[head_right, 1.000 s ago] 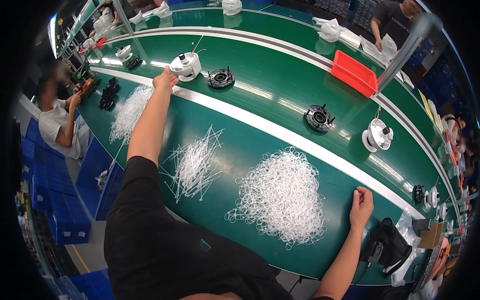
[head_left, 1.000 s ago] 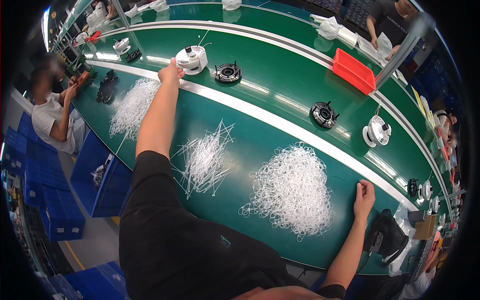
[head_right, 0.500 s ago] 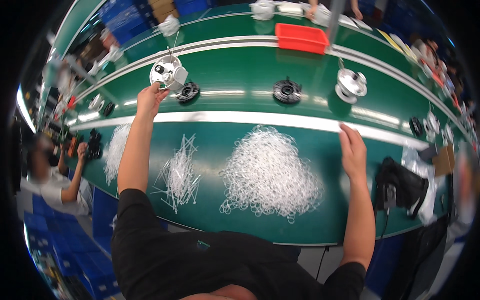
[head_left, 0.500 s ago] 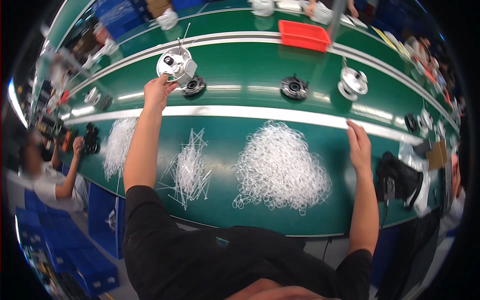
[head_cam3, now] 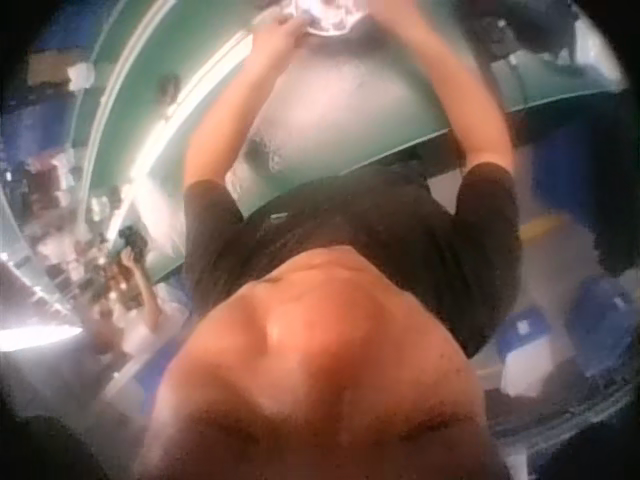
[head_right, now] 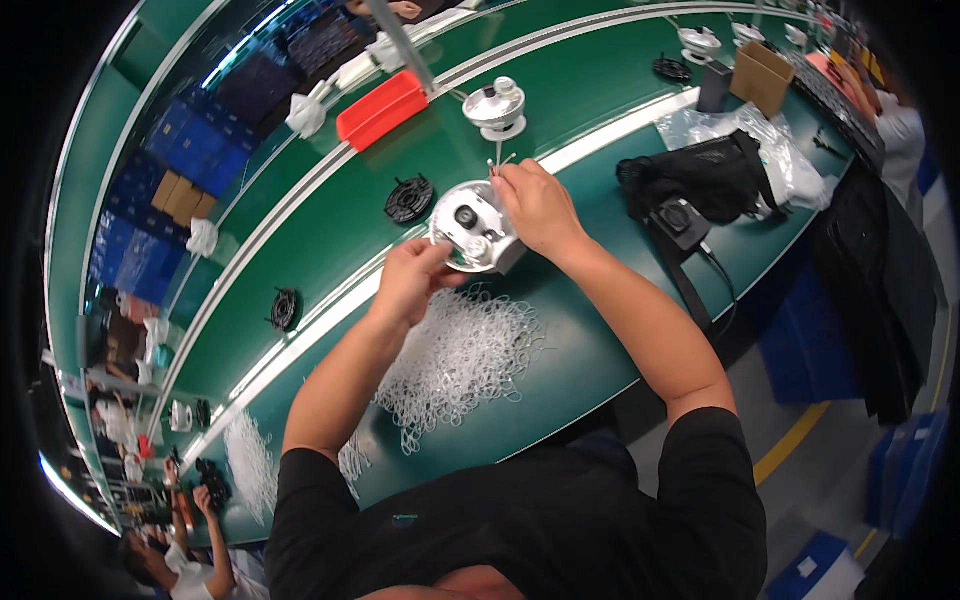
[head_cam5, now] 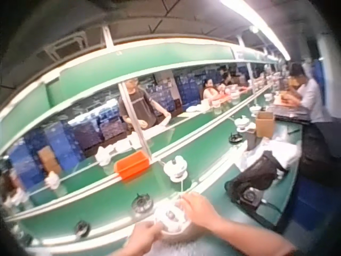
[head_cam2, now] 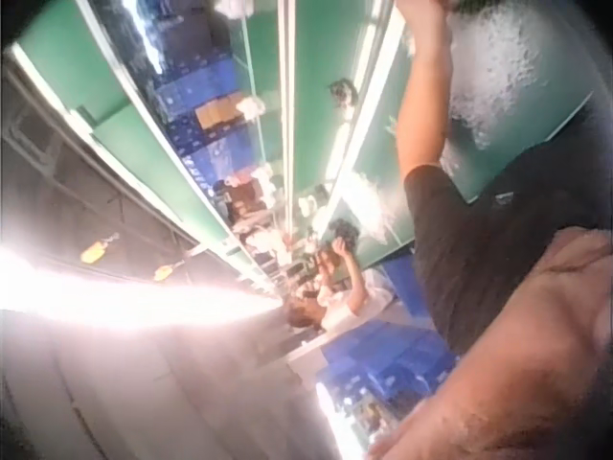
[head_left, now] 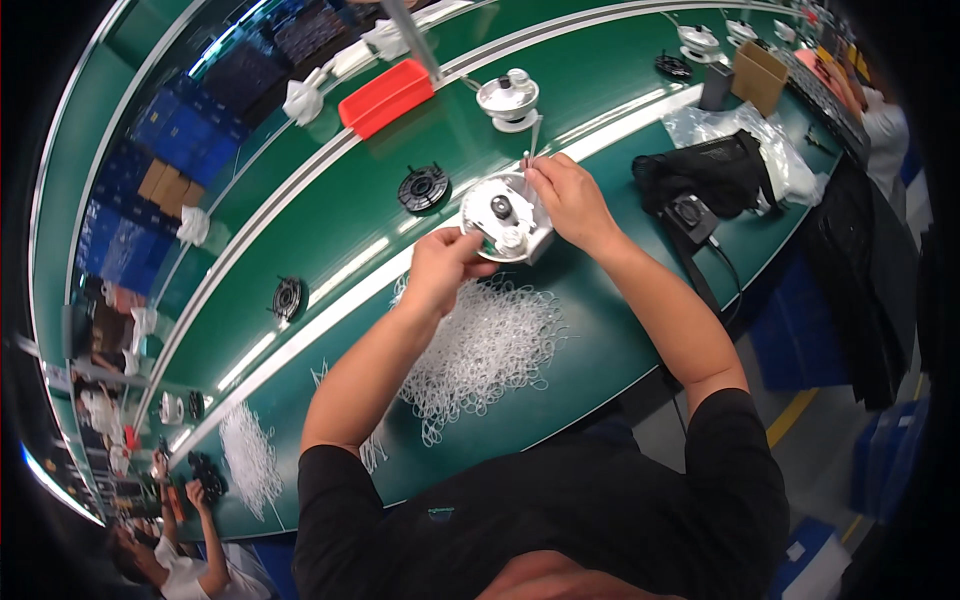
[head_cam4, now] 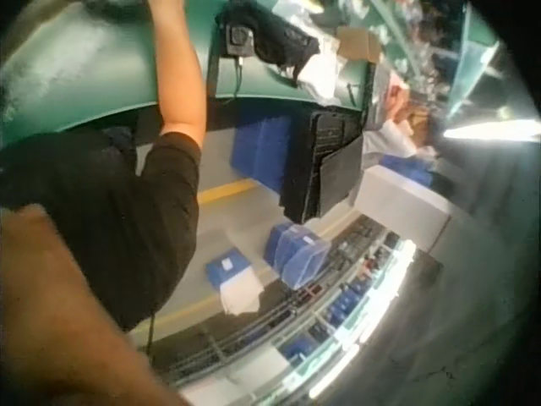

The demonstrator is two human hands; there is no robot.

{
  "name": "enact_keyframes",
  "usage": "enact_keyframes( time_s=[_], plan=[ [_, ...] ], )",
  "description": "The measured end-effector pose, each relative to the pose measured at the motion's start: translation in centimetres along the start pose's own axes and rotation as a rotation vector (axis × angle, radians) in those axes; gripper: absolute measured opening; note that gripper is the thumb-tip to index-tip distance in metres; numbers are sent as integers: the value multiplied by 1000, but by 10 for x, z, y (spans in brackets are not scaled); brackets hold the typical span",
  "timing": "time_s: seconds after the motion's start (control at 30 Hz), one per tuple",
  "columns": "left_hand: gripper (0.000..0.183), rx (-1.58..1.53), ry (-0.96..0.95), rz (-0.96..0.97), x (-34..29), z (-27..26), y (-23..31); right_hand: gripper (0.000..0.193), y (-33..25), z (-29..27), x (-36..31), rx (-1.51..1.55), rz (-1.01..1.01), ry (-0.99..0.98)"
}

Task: The person assembles small white electronic devices on a green factory table. They repeatedly pick up white zip ties, thread them through the device casing, and secure them using a handheld tool. The person also handles loose white wires and small black components during the process.

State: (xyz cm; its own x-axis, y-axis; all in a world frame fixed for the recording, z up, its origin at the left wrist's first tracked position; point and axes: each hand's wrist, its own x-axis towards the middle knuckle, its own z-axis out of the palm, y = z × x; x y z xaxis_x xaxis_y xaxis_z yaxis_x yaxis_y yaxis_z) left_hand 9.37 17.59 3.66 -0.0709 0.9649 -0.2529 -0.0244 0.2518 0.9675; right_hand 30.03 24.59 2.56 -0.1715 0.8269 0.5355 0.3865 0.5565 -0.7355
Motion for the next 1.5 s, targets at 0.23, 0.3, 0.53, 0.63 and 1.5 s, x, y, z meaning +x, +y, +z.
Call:
enact_keyframes(
  time_s=[0.23,0.3,0.53,0.63,1.5],
  plan=[
    [24,129,-162,-182,7,47,-9,24,33,-36,-6,212,232,-135],
    [29,136,-222,-199,10,43,-9,23,40,-38,-2,250,277,-163],
    [21,431,-92,167,34,16,10,21,53,-19,13,535,296,-234],
    [17,251,-74,287,42,18,27,24,56,-13,22,467,275,-323],
    [17,280,-97,383,66,52,32,26,37,-23,17,252,86,-334]
  ],
)
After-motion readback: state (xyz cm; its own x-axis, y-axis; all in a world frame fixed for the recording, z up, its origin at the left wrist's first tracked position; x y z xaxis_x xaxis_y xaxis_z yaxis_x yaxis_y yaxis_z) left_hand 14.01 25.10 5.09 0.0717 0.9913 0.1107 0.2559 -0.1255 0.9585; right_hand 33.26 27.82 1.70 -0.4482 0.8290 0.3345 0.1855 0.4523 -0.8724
